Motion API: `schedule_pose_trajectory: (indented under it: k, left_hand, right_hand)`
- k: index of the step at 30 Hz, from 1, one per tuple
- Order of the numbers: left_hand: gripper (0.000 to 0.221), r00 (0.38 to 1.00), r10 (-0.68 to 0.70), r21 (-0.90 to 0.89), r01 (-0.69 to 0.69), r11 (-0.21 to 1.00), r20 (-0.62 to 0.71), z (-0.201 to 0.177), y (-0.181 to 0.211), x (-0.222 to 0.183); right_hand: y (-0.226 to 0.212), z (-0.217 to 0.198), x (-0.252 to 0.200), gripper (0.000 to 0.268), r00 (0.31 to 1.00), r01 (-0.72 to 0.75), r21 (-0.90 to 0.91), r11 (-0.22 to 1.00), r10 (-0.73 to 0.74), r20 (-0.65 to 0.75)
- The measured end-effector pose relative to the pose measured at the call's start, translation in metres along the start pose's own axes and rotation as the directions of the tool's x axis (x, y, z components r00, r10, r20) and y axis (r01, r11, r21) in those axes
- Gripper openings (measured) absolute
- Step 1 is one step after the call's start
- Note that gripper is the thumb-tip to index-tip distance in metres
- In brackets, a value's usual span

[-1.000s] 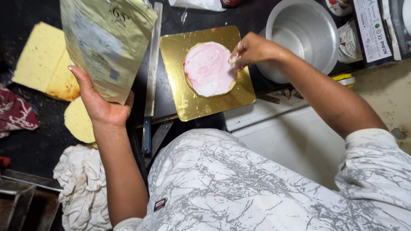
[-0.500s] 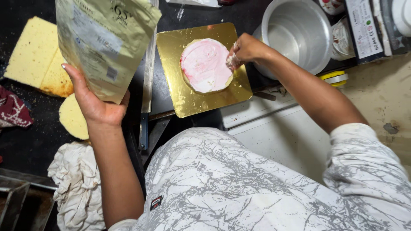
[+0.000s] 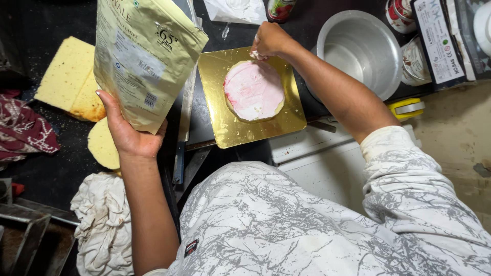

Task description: The person assembles a cake by placing sponge cake layers onto a gold base, spreading white cream and red syrup between them, and trimming the edges with a knife.

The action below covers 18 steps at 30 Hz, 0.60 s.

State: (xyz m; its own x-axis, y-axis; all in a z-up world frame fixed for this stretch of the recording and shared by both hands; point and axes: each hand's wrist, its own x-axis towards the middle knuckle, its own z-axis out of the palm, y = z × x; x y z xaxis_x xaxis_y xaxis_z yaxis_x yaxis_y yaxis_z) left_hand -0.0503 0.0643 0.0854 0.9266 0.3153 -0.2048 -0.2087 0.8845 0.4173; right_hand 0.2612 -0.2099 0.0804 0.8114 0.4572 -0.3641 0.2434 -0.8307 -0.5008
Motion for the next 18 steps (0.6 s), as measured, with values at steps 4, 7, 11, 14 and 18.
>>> schedule_pose_trajectory:
  k: [4,7,11,14,18]
  left_hand:
    - [0.074,0.999,0.027,-0.030,-0.027,0.999,-0.023,-0.001,0.002,-0.003]
    - [0.074,0.999,0.039,-0.020,-0.039,0.999,-0.005,-0.004,0.003,-0.004]
    - [0.074,0.999,0.045,-0.022,-0.045,0.999,-0.011,-0.010,0.001,-0.004]
    - [0.075,0.996,0.027,-0.005,-0.027,1.000,-0.082,-0.015,-0.002,-0.002]
    - [0.076,0.999,0.016,-0.083,-0.020,0.996,-0.047,-0.011,-0.008,0.002]
  right_hand:
    - [-0.025,0.021,0.008,0.014,0.996,0.068,-0.003,0.998,-0.068,0.054]
    - [-0.038,0.035,0.008,0.011,0.985,0.140,-0.023,0.990,-0.136,0.102]
    - [-0.046,0.045,0.002,0.017,0.945,0.298,-0.039,0.954,-0.289,0.156]
    - [-0.044,0.045,0.001,0.014,0.944,0.298,-0.080,0.951,-0.282,0.171]
    - [-0.025,0.032,0.014,0.007,0.979,0.198,-0.019,0.980,-0.197,0.045]
